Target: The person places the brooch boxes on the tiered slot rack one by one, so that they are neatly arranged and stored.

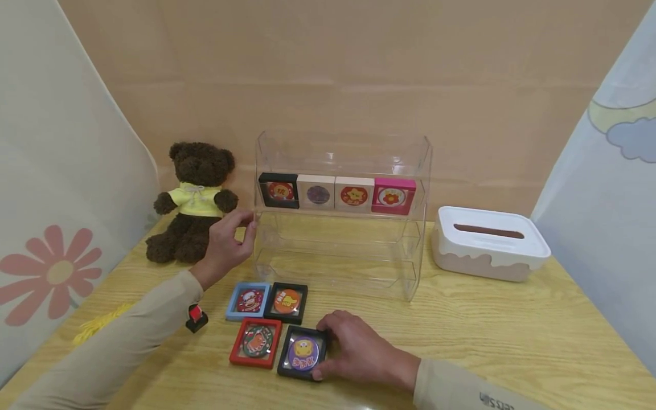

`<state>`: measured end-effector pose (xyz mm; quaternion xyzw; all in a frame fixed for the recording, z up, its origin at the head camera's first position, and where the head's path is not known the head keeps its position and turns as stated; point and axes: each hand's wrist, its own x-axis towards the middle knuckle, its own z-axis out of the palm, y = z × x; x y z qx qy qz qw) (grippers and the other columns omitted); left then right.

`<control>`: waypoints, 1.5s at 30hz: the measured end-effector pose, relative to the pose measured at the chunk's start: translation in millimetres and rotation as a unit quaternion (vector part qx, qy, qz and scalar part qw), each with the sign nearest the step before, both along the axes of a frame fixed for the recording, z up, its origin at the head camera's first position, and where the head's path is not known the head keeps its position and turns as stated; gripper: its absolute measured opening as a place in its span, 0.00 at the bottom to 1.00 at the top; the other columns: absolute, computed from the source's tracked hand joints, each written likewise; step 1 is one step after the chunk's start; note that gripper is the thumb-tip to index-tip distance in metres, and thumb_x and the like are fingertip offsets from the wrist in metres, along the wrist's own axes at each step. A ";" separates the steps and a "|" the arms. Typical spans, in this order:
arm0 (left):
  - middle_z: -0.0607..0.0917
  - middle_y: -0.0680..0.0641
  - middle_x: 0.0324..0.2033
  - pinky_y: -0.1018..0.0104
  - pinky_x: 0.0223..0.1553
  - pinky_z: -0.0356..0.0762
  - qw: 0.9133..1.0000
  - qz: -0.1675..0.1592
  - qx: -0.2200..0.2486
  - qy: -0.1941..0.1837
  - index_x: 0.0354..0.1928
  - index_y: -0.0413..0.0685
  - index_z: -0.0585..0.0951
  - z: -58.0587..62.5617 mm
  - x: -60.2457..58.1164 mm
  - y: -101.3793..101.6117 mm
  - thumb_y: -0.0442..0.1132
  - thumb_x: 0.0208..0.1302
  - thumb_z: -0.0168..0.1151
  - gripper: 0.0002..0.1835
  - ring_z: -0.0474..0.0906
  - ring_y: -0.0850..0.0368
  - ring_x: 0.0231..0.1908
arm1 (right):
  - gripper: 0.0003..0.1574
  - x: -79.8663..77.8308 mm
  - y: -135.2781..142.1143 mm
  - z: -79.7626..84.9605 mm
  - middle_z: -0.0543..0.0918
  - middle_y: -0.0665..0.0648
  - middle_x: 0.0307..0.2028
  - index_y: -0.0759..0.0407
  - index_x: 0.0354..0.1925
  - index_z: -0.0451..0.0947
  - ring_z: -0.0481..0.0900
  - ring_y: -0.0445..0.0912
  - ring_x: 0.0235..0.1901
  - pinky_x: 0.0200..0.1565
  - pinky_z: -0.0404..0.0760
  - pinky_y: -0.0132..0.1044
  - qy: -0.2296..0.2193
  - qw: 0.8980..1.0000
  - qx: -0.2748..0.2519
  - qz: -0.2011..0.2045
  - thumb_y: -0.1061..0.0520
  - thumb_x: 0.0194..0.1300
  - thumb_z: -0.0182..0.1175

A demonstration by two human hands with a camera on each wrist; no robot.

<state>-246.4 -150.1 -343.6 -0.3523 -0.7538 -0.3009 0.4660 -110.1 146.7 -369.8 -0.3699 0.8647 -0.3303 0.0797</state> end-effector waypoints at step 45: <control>0.80 0.41 0.29 0.56 0.27 0.79 1.000 0.007 -0.008 0.003 0.37 0.32 0.79 -0.1 -2.0 -0.3 0.28 0.58 0.57 0.07 0.79 0.50 0.27 | 0.05 -14.2 38.0 7.8 0.81 0.58 0.37 0.58 0.29 0.77 0.79 0.46 0.41 0.34 0.83 0.42 -0.070 0.969 -0.237 -0.013 0.64 0.60 0.64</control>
